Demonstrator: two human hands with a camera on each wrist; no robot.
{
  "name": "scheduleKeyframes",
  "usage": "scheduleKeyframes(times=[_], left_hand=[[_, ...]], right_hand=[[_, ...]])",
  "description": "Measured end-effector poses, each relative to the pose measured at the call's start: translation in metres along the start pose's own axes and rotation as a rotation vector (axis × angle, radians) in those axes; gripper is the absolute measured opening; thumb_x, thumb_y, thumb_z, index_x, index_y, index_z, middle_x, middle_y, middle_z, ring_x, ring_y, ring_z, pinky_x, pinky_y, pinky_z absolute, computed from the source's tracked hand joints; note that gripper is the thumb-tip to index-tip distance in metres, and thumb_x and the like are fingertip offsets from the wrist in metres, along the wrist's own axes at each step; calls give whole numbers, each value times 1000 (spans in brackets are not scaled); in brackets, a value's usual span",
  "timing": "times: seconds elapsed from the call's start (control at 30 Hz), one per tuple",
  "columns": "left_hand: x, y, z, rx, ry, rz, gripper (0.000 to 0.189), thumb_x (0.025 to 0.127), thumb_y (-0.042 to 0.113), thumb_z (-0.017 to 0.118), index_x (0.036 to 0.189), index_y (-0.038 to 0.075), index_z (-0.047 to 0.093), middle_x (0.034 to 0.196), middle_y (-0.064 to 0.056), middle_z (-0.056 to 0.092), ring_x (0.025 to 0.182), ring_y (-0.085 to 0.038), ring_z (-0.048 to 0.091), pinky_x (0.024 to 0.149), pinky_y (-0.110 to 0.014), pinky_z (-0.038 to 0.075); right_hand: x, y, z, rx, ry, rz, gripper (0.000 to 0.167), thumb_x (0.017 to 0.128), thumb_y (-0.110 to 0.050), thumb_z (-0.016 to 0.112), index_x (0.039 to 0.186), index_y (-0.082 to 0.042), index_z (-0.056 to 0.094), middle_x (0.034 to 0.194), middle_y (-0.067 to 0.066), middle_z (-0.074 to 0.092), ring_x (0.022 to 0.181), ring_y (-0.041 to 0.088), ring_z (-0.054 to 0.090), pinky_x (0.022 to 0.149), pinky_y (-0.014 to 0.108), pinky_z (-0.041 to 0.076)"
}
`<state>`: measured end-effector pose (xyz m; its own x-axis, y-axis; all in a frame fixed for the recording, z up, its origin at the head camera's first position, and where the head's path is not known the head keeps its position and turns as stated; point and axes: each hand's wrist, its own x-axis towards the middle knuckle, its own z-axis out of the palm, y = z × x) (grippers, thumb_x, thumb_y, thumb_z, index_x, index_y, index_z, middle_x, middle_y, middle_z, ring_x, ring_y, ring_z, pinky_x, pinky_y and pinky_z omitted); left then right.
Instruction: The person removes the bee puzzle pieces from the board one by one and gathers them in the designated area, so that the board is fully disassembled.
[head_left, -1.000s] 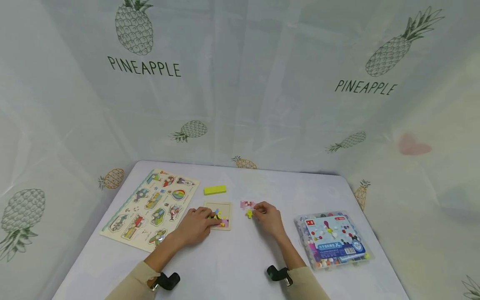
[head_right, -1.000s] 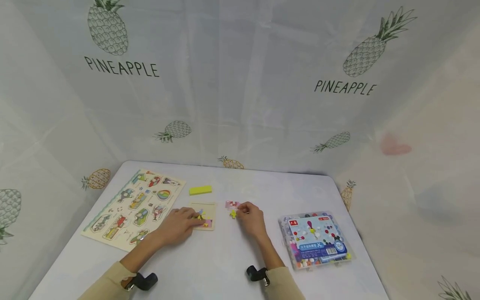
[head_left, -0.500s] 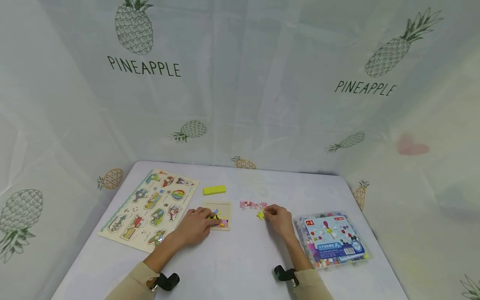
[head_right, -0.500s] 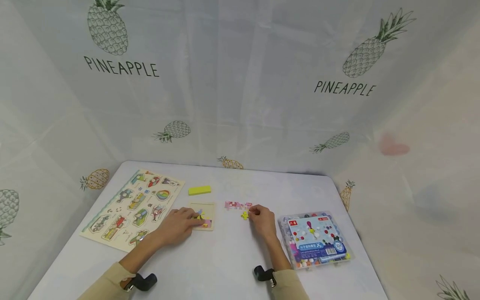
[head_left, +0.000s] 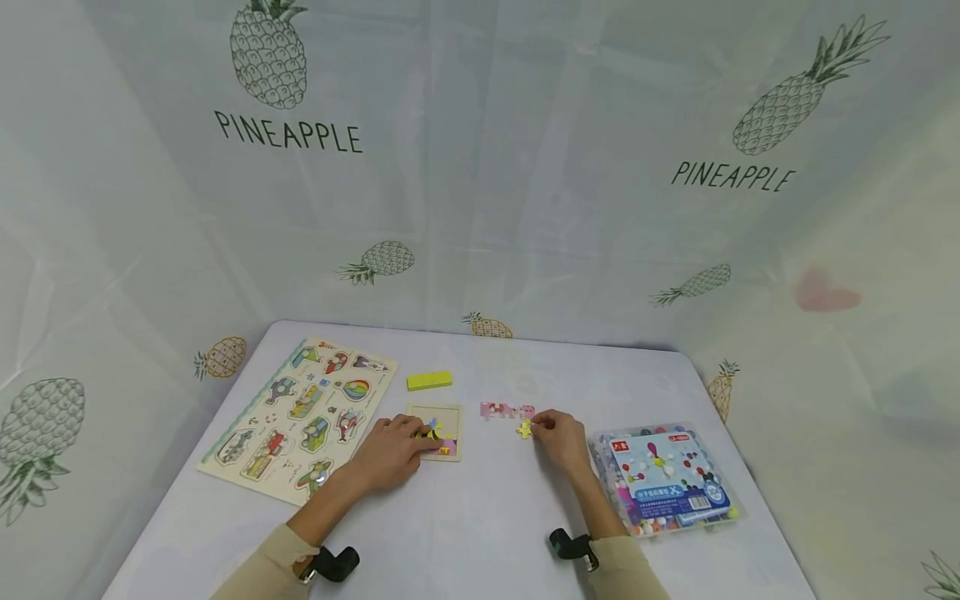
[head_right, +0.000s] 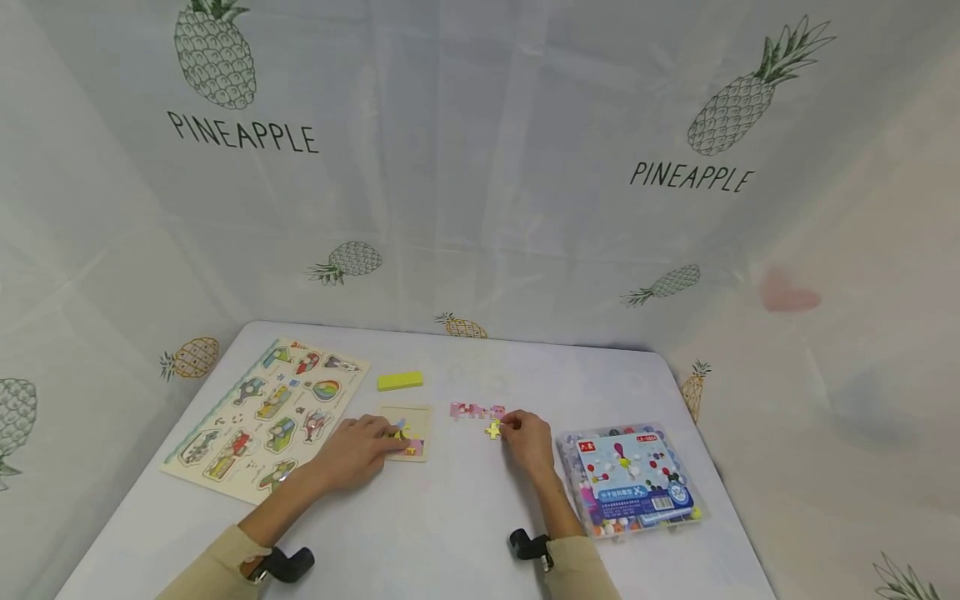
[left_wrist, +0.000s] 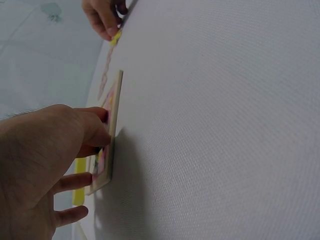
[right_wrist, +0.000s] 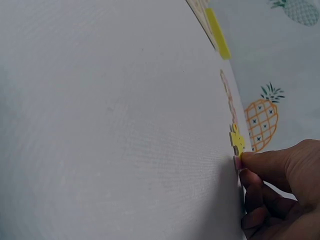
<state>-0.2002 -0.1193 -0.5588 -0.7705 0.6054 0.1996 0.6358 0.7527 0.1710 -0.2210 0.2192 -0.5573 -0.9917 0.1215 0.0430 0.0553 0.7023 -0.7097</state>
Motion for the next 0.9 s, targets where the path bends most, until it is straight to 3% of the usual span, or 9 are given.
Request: scheduleKeyframes(times=[0.9], left_hand=[[-1,2,-5,-22,-5,3,39,93,14,64,128,31,71,126,-3,63,120,-29,54,88,-53,42]], right_hand=[[1,0,1,-36,-18,3,4,88,-11,73,90,-8,74,75,-1,65,69,14,54,64,30,43]])
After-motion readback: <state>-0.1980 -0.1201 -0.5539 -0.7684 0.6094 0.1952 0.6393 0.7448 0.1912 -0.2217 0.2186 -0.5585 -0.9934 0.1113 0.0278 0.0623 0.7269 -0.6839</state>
